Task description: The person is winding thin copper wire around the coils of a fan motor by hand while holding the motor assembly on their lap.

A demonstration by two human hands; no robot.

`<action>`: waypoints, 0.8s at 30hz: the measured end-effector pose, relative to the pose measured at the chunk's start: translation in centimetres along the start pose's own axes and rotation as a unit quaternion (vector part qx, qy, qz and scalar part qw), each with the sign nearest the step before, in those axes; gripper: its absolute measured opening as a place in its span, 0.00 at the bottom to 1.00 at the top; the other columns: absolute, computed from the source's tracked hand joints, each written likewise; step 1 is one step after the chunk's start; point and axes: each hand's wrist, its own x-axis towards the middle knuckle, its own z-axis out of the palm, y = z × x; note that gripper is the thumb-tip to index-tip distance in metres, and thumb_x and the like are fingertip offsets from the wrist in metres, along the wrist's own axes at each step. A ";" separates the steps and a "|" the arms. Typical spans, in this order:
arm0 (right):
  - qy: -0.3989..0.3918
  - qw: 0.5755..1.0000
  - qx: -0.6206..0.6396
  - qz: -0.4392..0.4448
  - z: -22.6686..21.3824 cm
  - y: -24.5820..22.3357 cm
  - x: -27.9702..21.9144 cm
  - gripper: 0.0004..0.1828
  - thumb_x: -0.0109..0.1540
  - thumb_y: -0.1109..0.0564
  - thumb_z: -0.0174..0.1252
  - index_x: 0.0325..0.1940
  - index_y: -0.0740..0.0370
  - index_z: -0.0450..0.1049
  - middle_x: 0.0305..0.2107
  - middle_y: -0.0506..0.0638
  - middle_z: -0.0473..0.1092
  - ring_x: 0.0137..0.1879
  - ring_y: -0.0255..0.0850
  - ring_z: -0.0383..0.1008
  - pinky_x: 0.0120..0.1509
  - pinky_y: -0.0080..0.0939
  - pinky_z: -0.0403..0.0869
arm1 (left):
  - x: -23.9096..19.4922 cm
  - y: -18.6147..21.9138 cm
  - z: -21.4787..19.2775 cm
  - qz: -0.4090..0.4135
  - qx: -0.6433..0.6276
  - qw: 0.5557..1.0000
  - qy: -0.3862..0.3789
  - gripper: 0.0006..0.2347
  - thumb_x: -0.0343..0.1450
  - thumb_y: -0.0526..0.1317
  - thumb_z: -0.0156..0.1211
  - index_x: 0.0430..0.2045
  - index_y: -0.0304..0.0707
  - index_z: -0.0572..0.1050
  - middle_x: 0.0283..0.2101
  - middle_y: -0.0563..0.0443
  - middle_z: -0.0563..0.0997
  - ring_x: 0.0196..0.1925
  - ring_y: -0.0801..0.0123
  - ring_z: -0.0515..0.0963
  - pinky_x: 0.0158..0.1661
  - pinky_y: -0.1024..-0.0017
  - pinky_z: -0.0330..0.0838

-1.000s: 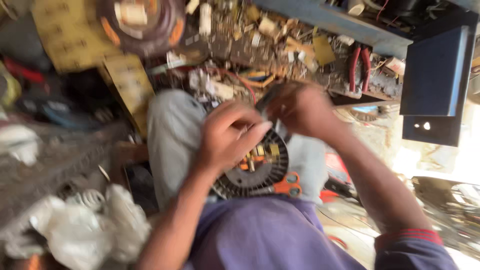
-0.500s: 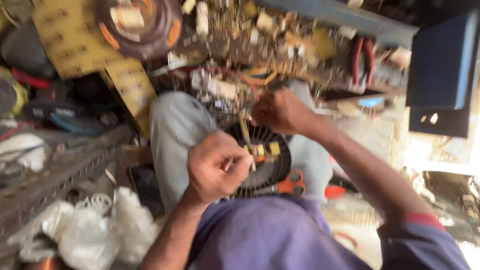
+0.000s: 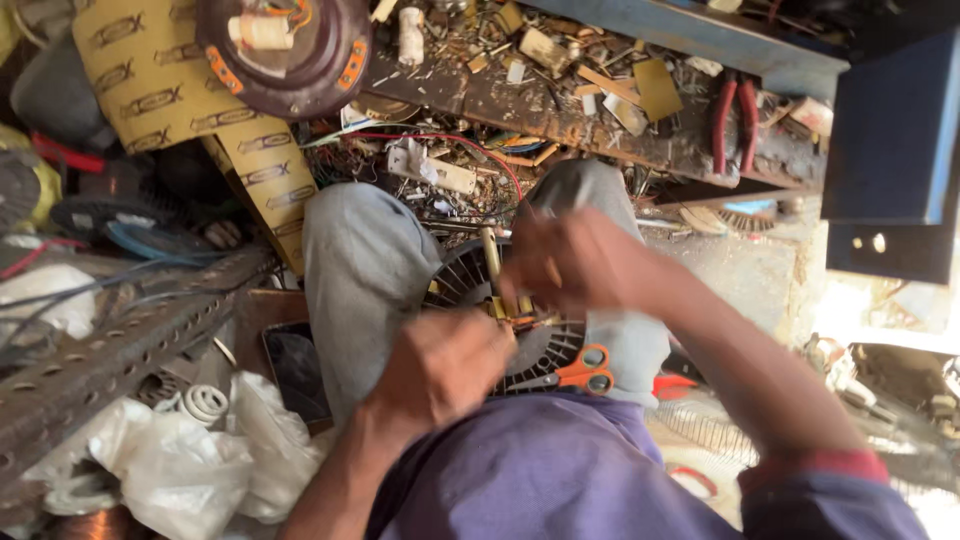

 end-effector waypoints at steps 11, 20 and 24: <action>-0.121 0.993 0.002 -0.010 1.0 -4.5 -4.0 0.10 0.54 0.58 0.61 0.40 0.57 0.78 0.31 0.53 0.74 0.39 0.49 0.77 0.41 0.47 0.74 | 6.8 -9.0 2.6 -0.102 -0.250 0.942 -0.201 0.07 0.62 0.40 0.73 0.24 0.37 0.81 0.27 0.48 0.82 0.31 0.61 0.83 0.34 0.63 0.75; 0.078 0.996 0.042 0.015 1.9 4.0 1.0 0.08 0.60 0.57 0.63 0.42 0.60 0.79 0.36 0.54 0.77 0.40 0.48 0.79 0.40 0.46 0.77 | 1.9 -0.3 0.6 -0.033 -0.266 0.950 0.160 0.02 0.66 0.35 0.66 0.27 0.38 0.79 0.29 0.50 0.80 0.28 0.64 0.76 0.32 0.69 0.69; 0.043 0.974 -0.178 0.132 0.4 3.6 -2.8 0.07 0.49 0.58 0.65 0.31 0.53 0.84 0.30 0.53 0.79 0.33 0.50 0.78 0.36 0.49 0.75 | 4.1 -4.0 3.1 -0.067 -0.332 0.922 0.188 0.06 0.72 0.37 0.68 0.30 0.34 0.76 0.31 0.50 0.77 0.30 0.62 0.77 0.34 0.71 0.71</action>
